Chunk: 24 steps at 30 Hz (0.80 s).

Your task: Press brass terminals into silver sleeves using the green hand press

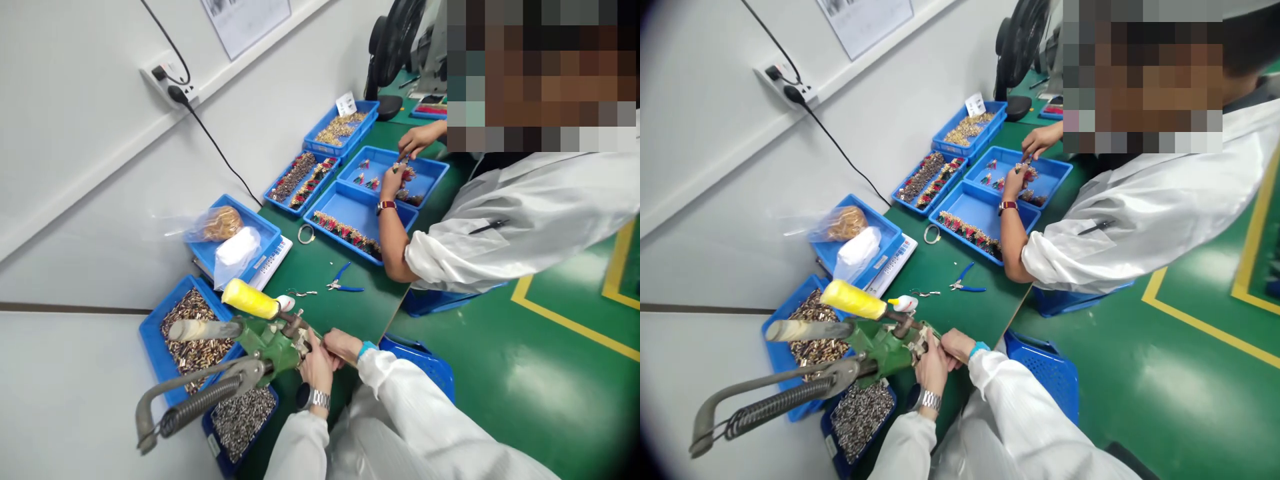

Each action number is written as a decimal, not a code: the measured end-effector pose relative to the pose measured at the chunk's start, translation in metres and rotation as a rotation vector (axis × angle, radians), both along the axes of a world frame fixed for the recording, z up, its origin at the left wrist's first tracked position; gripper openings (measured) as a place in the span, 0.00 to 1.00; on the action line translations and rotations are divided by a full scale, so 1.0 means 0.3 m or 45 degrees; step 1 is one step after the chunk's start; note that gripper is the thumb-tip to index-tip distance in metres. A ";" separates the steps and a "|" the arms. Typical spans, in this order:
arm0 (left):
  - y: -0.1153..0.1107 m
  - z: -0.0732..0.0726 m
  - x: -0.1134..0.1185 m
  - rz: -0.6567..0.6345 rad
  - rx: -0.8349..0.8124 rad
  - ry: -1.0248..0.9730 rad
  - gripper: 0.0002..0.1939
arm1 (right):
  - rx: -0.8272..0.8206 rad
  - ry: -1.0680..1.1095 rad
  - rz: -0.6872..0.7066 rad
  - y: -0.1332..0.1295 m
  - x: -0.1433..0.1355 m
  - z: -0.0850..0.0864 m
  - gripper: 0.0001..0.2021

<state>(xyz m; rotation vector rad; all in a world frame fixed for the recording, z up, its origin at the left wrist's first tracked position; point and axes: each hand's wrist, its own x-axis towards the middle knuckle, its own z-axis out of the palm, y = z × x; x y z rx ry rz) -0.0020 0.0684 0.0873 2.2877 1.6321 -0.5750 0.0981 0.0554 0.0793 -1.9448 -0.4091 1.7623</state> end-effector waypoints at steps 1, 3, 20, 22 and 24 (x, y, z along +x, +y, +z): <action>0.004 -0.007 -0.001 0.019 -0.001 0.005 0.35 | 0.010 -0.005 0.018 -0.012 0.001 0.007 0.18; 0.006 -0.024 -0.003 0.061 0.004 0.017 0.35 | 0.032 -0.040 0.047 -0.050 -0.003 0.023 0.21; -0.008 -0.046 -0.016 0.051 0.059 0.094 0.35 | 0.288 0.001 -0.172 -0.161 -0.035 0.028 0.18; -0.013 -0.058 -0.011 0.079 0.069 0.087 0.34 | 0.292 0.075 -0.230 -0.168 -0.037 0.009 0.18; -0.021 -0.067 -0.003 0.098 0.108 0.078 0.34 | 0.280 0.091 -0.242 -0.183 -0.039 -0.002 0.19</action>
